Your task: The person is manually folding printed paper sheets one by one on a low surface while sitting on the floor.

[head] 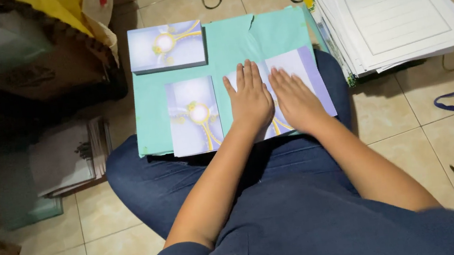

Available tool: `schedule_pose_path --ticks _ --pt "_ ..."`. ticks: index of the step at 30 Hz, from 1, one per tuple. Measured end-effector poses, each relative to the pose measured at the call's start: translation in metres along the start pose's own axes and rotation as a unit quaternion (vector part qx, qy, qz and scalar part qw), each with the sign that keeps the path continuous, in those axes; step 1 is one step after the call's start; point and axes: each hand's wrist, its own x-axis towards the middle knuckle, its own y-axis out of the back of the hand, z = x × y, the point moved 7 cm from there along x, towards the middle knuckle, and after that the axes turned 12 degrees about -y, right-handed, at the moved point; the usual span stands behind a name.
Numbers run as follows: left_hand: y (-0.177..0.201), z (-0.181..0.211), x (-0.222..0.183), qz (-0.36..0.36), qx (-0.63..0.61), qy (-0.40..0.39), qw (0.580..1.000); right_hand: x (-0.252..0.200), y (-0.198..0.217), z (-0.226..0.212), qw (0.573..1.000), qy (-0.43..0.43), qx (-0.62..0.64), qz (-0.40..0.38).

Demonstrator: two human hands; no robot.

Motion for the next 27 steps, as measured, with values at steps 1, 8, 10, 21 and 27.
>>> schedule_pose_path --ticks 1,8,10,21,27 --pt "0.002 0.001 0.000 -0.001 0.000 -0.004 1.000 -0.015 0.004 -0.003 1.000 -0.004 -0.001 0.001" --pt "-0.004 0.000 -0.001 0.000 -0.008 -0.003 1.000 -0.036 0.002 -0.006 0.998 -0.017 0.039 -0.044" --pt "-0.001 -0.001 0.000 0.005 -0.011 -0.002 1.000 -0.009 -0.004 -0.001 1.000 -0.009 0.009 -0.028" --pt "-0.001 -0.001 0.001 0.019 0.009 0.003 1.000 -0.046 0.008 -0.013 1.000 -0.004 0.019 -0.005" --pt "0.016 0.007 -0.005 -0.032 0.013 0.001 0.999 -0.042 0.002 -0.006 0.999 -0.024 0.033 -0.012"
